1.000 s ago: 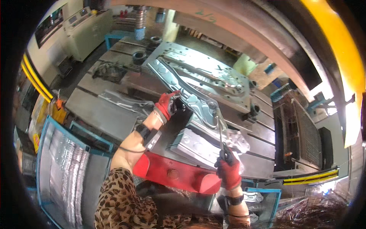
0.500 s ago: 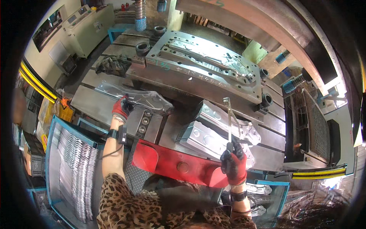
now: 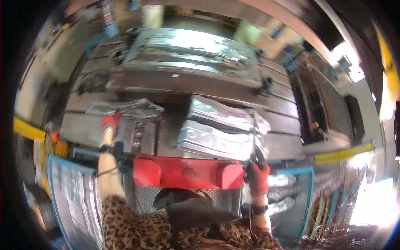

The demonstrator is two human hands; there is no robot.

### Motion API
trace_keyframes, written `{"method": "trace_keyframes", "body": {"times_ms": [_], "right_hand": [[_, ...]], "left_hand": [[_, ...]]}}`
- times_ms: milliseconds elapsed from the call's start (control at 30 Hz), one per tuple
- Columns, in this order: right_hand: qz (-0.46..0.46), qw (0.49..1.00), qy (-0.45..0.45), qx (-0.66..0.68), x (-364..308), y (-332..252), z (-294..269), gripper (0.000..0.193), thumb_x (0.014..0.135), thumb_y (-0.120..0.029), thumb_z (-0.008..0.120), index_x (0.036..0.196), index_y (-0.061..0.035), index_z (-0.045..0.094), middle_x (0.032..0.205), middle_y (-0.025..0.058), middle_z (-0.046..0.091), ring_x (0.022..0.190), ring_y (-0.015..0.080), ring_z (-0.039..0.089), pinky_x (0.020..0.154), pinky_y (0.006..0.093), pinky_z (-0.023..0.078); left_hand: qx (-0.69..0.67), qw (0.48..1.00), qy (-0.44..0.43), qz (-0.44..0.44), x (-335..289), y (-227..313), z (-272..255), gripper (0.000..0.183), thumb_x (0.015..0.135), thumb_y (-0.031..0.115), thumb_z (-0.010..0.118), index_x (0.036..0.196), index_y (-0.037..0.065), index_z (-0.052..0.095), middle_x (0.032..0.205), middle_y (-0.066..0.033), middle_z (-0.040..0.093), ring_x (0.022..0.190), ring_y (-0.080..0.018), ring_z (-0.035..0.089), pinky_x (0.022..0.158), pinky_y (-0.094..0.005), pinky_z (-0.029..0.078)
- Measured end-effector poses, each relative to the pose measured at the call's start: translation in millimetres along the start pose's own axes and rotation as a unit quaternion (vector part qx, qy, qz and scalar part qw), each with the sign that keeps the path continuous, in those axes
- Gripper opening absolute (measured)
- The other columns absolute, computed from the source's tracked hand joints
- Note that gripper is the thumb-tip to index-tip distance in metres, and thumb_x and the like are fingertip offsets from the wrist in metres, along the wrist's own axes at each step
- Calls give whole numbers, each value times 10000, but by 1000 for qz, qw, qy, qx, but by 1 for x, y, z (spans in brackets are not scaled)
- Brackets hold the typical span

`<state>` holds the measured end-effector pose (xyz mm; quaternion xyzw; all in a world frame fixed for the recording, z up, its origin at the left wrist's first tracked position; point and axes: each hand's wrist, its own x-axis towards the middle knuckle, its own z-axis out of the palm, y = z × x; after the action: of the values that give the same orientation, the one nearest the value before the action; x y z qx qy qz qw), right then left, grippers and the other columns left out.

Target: Operating a stamping press to form metal components and moving them to a bin.

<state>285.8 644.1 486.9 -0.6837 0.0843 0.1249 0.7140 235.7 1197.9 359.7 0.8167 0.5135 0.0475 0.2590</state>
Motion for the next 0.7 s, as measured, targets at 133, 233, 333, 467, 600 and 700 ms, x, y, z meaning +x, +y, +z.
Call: {"method": "trace_keyframes", "body": {"times_ms": [133,233,333,467,600,700], "right_hand": [[-95,986,80,-108,28,35,-54,504,791,-37,566,1281,-40,446,796,27,584,642,81,515,541,226,437],[-122,958,133,-223,51,57,-82,521,766,-43,603,1266,-29,455,765,17,569,637,63,484,547,232,432],[-80,936,131,-316,65,66,-88,553,720,-221,592,1243,-83,475,885,216,614,841,358,591,762,407,456],[-89,923,137,-349,52,58,-83,553,725,-220,580,1251,-88,470,879,233,612,855,366,596,748,419,458],[-161,935,107,-298,12,39,-82,521,767,-98,573,1277,-83,463,681,32,576,532,68,489,476,249,424],[-83,944,89,-308,-19,22,-78,519,758,-171,557,1257,-71,461,809,231,609,740,310,629,671,361,480]], "left_hand": [[7,999,-41,6,-40,52,-5,536,784,477,564,954,-28,624,894,-215,632,821,-360,602,692,-411,454],[-9,990,48,133,-70,87,13,512,808,459,560,968,-23,625,898,-212,637,834,-321,617,723,-388,458],[-184,920,-97,331,-101,125,45,506,830,449,553,1026,-14,607,941,-176,647,888,-276,616,789,-370,450],[-161,900,-206,349,-118,181,83,464,839,441,544,1018,17,607,918,-156,650,870,-273,611,774,-380,443],[-180,889,-205,366,-116,196,97,335,818,329,583,884,2,610,763,-102,621,700,-207,557,664,-355,432],[-257,877,-252,319,-109,189,82,153,779,176,603,783,25,630,665,-13,587,626,-99,515,585,-276,420]]}}
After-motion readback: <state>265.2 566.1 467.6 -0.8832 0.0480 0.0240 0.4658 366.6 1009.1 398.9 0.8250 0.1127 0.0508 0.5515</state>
